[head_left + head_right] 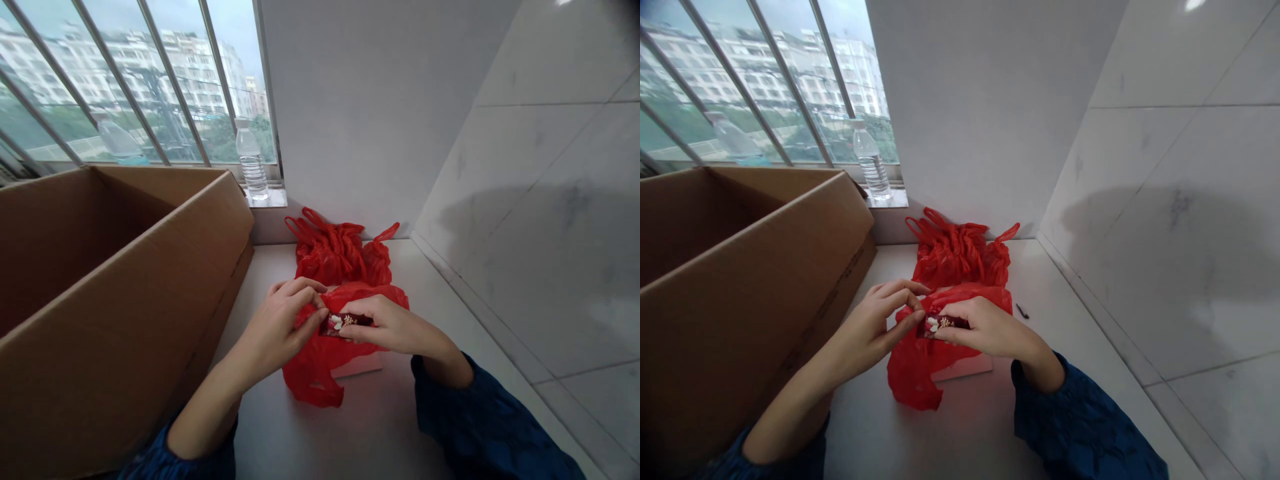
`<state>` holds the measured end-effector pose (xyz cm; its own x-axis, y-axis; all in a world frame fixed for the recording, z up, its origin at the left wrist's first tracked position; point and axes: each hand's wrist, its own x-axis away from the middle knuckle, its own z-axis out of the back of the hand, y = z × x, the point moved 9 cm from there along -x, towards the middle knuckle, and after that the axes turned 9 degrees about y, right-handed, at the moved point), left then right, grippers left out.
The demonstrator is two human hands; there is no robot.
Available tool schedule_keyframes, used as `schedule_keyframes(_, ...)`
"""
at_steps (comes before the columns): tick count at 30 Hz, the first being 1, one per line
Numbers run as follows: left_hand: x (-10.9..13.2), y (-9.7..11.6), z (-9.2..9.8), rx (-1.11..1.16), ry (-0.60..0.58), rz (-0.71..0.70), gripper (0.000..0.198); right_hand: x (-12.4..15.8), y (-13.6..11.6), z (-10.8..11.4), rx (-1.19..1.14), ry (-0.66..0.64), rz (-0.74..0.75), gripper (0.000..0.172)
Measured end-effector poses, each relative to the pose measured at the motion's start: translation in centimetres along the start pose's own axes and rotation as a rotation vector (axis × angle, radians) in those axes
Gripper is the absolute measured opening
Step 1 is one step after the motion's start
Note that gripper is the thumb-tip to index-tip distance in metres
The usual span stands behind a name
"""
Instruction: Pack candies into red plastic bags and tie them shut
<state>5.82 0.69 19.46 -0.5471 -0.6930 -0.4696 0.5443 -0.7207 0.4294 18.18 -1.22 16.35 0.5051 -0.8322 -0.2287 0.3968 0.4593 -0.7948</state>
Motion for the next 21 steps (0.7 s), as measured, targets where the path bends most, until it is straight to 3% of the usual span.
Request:
schedule_keyframes(4,0.8,-0.8,0.2,-0.173,-0.047,0.102,0.02,1.3,2.6,0.8,0.374,0.048,-0.199,0.029)
schedule_keyframes(8,3.3,1.2,-2.8,-0.112,-0.403,0.111,0.026,1.8,2.8,2.1,0.529,0.165,-0.279,0.009)
schedule_keyframes(11,5.1,2.3,-5.2,-0.148,-0.612,0.142,0.025,2.7,1.9,3.9,0.584,0.293,-0.288,0.015)
schedule_keyframes(13,5.4,2.3,-6.2,-0.216,-0.637,0.169,0.022,4.3,1.7,5.7,0.694,0.363,-0.34,0.013)
schedule_keyframes(17,4.7,2.1,-6.3,-0.235,-0.556,0.185,0.007,8.3,2.5,9.3,0.904,0.524,-0.527,0.016)
schedule_keyframes(21,4.2,1.1,-4.6,-0.253,-0.499,0.197,0.018,9.0,4.2,8.9,0.883,0.439,-0.585,0.027)
